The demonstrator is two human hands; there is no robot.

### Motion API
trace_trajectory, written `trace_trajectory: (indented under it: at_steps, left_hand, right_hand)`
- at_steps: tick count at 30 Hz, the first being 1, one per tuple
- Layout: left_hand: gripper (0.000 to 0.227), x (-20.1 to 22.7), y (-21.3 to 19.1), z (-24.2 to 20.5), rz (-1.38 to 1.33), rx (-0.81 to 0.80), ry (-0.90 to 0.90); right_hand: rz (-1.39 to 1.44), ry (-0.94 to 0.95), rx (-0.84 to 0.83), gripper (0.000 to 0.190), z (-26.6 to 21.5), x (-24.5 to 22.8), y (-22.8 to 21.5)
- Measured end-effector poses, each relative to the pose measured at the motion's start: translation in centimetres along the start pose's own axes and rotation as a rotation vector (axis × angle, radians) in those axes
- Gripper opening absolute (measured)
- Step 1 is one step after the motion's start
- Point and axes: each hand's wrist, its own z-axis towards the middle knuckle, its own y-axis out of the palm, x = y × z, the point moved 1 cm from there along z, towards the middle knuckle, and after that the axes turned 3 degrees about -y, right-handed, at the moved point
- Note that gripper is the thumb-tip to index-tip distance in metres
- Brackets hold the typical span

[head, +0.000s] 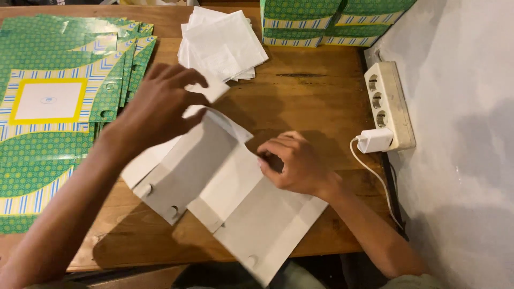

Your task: The person assembles flat-packed cardboard boxes by folding along pre-scored lines and securing tabs. They handle multiple boxes one at a time, folding flaps and tucking tabs into slots to form the box structure.

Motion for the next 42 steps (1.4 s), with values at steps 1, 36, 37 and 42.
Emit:
trace_trajectory:
  at_steps: [1,36,37,42]
  left_hand:
    - [0.021,0.5,0.9,0.3,-0.001,0.000,-0.001]
    - [0.029,6.4,9.6,-2.2,-0.548,0.189,-0.023]
    - [0.029,6.7,9.4,-2.6,-0.554,0.183,-0.020]
    - [0.064,7.7,9.6,-3.5,-0.533,0.108,-0.011]
  right_hand:
    - [0.000,0.000,-0.002,0.007,0.1,-0.2,-0.6]
    - [-0.217,0.130,-0.184,0.047,0.4,4.6,2.3]
    - [-0.214,0.138,-0.186,0.047,0.5,4.6,2.2]
    - [-0.150,0.191,-0.318,0.059,0.8,4.9,1.1]
